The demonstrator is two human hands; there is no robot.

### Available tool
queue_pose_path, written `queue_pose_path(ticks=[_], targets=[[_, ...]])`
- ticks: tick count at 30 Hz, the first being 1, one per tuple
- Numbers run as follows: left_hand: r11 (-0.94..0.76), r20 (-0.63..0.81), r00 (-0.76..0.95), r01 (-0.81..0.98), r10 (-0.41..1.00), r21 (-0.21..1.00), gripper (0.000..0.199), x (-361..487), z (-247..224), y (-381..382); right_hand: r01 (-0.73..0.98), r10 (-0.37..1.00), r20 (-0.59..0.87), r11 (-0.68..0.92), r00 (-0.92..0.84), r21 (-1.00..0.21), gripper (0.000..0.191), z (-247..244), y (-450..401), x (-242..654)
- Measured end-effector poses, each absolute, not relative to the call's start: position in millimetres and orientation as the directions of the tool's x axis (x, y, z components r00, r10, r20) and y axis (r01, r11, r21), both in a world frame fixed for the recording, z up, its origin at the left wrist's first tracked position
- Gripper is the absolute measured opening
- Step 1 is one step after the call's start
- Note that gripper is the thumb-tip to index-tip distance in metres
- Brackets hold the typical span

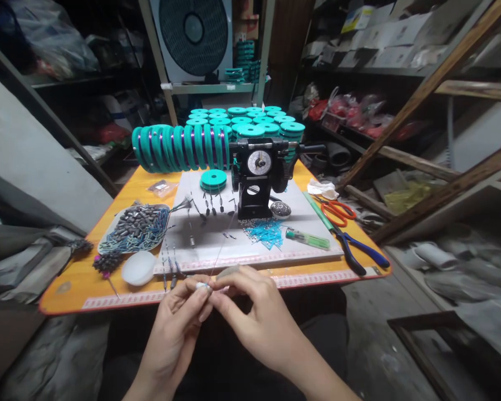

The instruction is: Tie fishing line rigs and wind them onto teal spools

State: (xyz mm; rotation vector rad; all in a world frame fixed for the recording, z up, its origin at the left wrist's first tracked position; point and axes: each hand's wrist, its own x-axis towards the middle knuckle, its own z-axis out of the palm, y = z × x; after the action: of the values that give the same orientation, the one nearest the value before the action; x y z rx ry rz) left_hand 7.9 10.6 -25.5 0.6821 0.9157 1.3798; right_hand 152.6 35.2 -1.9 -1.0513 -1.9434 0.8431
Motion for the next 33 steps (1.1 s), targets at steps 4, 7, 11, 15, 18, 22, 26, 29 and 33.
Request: queue_pose_path(ticks=[4, 7, 11, 15, 18, 22, 26, 29, 33], targets=[[0.084, -0.126, -0.046, -0.520, 0.991, 0.850, 0.013, 8.7, -27.6, 9.5, 0.312, 0.895, 0.293, 0.400, -0.337, -0.862, 0.009, -8.6, 32.5, 147.8], [0.011, -0.030, -0.053, -0.320, 0.998, 0.947, 0.013, 4.6, -26.4, 9.8, 0.383, 0.828, 0.461, 0.558, -0.320, -0.736, 0.013, -11.2, 32.0, 151.2], [-0.272, 0.299, -0.078, 0.244, 0.951, 0.931, 0.011, -1.8, -21.2, 8.2, 0.384, 0.555, 0.671, 0.830, -0.492, -0.404, 0.026, -7.1, 37.4, 164.2], [-0.506, 0.589, 0.033, 0.555, 0.807, 0.661, 0.017, -4.5, -16.4, 4.9, 0.267, 0.394, 0.629, 0.919, -0.671, -0.290, 0.028, 6.8, 50.1, 170.0], [-0.567, 0.665, 0.094, 0.618, 0.741, 0.544, 0.020, -3.6, -15.4, 4.4, 0.309, 0.430, 0.587, 0.903, -0.686, -0.300, 0.026, 18.6, 57.7, 165.8], [-0.622, 0.738, 0.152, 0.662, 0.658, 0.418, 0.024, -1.9, -16.9, 8.0, 0.322, 0.540, 0.509, 0.829, -0.670, -0.456, 0.023, 28.2, 65.0, 156.0], [-0.675, 0.771, 0.267, 0.687, 0.578, 0.268, 0.027, -3.2, -18.5, 14.7, 0.337, 0.592, 0.507, 0.793, -0.627, -0.508, 0.017, 29.9, 73.0, 150.0], [-0.730, 0.764, 0.327, 0.631, 0.557, 0.262, 0.029, -2.4, -20.4, 17.9, 0.355, 0.610, 0.532, 0.785, -0.587, -0.508, 0.017, 27.9, 74.6, 152.0], [-0.506, 0.543, 0.041, 0.426, 0.839, 0.750, 0.014, 7.4, -26.4, 13.2, 0.418, 0.620, 0.692, 0.776, -0.369, -0.472, 0.018, 22.7, 62.9, 164.5]])
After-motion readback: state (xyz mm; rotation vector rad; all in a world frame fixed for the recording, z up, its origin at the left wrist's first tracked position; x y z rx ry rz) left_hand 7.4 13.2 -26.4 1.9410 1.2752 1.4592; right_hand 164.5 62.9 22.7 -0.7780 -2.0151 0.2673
